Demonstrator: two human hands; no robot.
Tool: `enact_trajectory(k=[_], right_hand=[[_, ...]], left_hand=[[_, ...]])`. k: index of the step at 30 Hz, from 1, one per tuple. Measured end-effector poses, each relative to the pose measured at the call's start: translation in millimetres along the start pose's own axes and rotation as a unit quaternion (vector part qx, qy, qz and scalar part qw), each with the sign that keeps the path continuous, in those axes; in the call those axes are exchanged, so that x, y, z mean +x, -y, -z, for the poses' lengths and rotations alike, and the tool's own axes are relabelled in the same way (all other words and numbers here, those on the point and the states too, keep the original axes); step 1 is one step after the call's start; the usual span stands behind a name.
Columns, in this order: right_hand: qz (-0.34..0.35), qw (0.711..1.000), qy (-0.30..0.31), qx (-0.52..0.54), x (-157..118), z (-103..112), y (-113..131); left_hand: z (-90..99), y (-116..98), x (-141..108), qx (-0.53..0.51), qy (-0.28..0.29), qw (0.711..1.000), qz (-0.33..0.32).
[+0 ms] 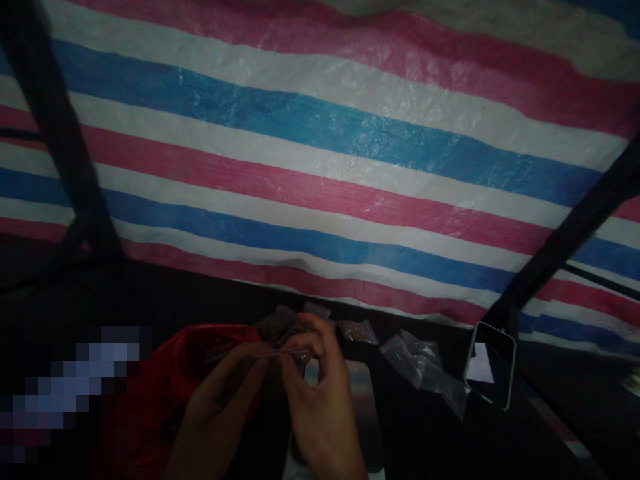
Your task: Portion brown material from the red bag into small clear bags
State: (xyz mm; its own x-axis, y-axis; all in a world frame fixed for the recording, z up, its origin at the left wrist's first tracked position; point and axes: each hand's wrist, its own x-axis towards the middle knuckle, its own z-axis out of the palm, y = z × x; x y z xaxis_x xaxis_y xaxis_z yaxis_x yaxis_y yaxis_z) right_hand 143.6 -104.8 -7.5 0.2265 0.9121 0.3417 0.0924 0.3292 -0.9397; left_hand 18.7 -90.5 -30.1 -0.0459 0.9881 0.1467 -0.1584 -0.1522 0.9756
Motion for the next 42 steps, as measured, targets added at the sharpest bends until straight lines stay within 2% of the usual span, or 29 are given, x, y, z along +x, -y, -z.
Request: enact_trajectory(k=[7,12,19,24,26,28,30,32,34,37,39,42], right_hand=[[-0.011,1.0,0.002,0.014,-1.6,-2.3,1.9],[-0.026,0.998,0.047,0.012,-1.5,-7.8,0.8],[-0.006,0.999,0.037,-0.011,-0.1,-15.2,5.6],[-0.024,0.997,0.069,0.023,0.2,-22.8,4.5],[-0.044,0.995,0.076,0.05,-0.1,-30.1,1.6],[-0.067,0.992,0.082,0.071,-0.3,-39.5,-0.9],[-0.087,0.99,0.087,0.071,0.2,-50.1,-3.5],[-0.091,0.991,0.084,0.048,1.8,-60.7,-6.9],[-0.078,0.995,0.068,0.008,4.2,-70.3,-11.1],[-0.066,0.994,0.056,-0.067,6.9,-80.8,-16.6],[-0.07,0.988,0.076,-0.111,6.9,-85.2,-18.7],[-0.075,0.974,0.124,-0.175,5.0,-89.5,-20.2]], left_hand=[[7.2,0.4,1.3,-0.027,-0.027,0.999,-0.017],[9.7,-3.7,2.6,-0.038,-0.051,0.998,-0.008],[18.4,-9.9,3.7,-0.022,0.011,1.0,-0.006],[32.0,-8.9,3.7,-0.016,0.028,0.999,0.005],[39.4,-6.8,4.8,-0.031,0.011,0.999,0.021],[46.7,-5.9,7.2,-0.059,-0.036,0.996,0.048],[53.3,-6.9,10.9,-0.084,-0.083,0.99,0.078],[59.7,-9.2,15.3,-0.076,-0.106,0.987,0.089],[67.2,-10.7,19.5,-0.024,-0.112,0.991,0.068],[82.0,-6.2,25.7,0.127,-0.138,0.982,-0.035],[93.9,3.7,30.7,0.249,-0.148,0.949,-0.123],[112.0,24.9,38.8,0.389,-0.131,0.884,-0.222]])
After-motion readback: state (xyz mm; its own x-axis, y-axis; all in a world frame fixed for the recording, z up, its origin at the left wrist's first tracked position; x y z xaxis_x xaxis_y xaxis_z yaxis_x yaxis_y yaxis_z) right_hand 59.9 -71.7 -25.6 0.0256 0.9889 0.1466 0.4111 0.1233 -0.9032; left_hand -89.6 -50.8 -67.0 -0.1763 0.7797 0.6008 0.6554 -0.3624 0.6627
